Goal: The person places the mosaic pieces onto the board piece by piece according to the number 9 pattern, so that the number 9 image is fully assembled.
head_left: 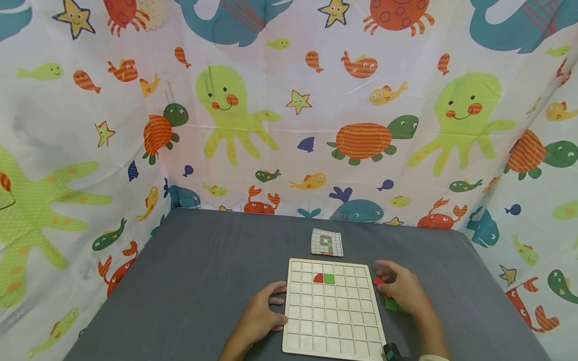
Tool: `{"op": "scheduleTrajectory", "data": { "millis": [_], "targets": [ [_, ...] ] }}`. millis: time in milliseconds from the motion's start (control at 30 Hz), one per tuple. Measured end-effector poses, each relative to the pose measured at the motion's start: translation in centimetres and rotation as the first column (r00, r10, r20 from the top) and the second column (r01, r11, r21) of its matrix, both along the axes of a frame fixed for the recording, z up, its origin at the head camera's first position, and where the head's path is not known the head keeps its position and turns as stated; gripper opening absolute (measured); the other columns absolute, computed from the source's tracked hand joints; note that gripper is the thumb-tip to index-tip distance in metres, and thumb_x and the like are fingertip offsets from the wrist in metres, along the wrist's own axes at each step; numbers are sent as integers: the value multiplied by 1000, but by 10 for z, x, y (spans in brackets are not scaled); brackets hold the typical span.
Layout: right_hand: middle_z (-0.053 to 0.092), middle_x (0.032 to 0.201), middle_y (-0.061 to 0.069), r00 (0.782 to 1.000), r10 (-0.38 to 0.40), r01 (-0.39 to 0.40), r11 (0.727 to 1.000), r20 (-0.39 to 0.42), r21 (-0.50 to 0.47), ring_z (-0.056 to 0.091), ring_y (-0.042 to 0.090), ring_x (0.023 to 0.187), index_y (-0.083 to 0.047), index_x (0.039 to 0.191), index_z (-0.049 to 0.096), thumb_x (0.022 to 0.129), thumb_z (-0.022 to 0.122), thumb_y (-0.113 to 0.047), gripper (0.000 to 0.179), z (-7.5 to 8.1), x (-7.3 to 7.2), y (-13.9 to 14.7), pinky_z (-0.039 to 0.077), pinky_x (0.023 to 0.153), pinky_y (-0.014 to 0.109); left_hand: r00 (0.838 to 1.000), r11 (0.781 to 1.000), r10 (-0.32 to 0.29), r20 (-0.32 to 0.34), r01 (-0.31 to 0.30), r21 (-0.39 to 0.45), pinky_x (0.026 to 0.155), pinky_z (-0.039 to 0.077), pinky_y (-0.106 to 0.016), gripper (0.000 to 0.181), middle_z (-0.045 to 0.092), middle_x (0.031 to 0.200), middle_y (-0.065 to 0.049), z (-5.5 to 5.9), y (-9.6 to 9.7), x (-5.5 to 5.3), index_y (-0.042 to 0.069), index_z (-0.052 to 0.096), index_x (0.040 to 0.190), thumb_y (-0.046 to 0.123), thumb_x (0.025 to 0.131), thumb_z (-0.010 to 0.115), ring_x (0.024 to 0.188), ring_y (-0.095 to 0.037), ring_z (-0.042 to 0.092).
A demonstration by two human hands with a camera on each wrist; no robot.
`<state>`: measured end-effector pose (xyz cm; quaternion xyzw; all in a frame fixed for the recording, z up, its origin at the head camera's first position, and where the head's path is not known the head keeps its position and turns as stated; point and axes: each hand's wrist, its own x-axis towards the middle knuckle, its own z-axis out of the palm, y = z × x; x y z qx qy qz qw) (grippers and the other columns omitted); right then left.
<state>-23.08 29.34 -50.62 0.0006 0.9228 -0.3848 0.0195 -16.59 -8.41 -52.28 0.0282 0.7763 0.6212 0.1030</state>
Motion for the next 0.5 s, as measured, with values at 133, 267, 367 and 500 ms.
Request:
{"op": "scheduleTrajectory", "data": {
  "millis": [133, 267, 367, 500],
  "targets": [
    [76, 116, 11, 1000, -3, 3, 1000, -12, 24, 69, 27, 106, -4, 142, 64, 87, 83, -1, 59, -1, 0, -2, 57, 85, 43, 1000, 1000, -5, 1, 5, -2, 60, 64, -38, 81, 61, 145, -15, -1, 0, 0, 8, 60, 147, -18, 73, 81, 121, -34, 64],
    [77, 114, 9, 1000, -7, 8, 999, -27, 53, 70, 27, 104, -5, 140, 66, 88, 83, -1, 55, -1, 1, -3, 56, 86, 45, 1000, 1000, -9, 2, 9, 3, 60, 64, -38, 81, 61, 146, -15, -1, -1, 0, 8, 59, 147, -18, 73, 81, 121, -34, 64],
    [78, 114, 9, 999, -16, 19, 997, -42, 70, 71, 26, 103, -5, 138, 67, 88, 83, 1, 53, -2, 1, -3, 55, 87, 45, 1000, 1000, -10, 4, 10, 6, 60, 64, -38, 81, 61, 146, -15, -1, -1, 0, 8, 59, 147, -18, 73, 81, 121, -34, 64],
    [78, 114, 10, 998, -42, 46, 997, -47, 66, 69, 23, 96, -5, 138, 67, 88, 82, 2, 53, -2, 1, -4, 54, 79, 38, 1000, 1000, -8, 0, 8, 0, 59, 64, -38, 81, 62, 145, -14, -1, -1, -1, 8, 59, 147, -17, 73, 81, 120, -33, 64]
  ]
}}
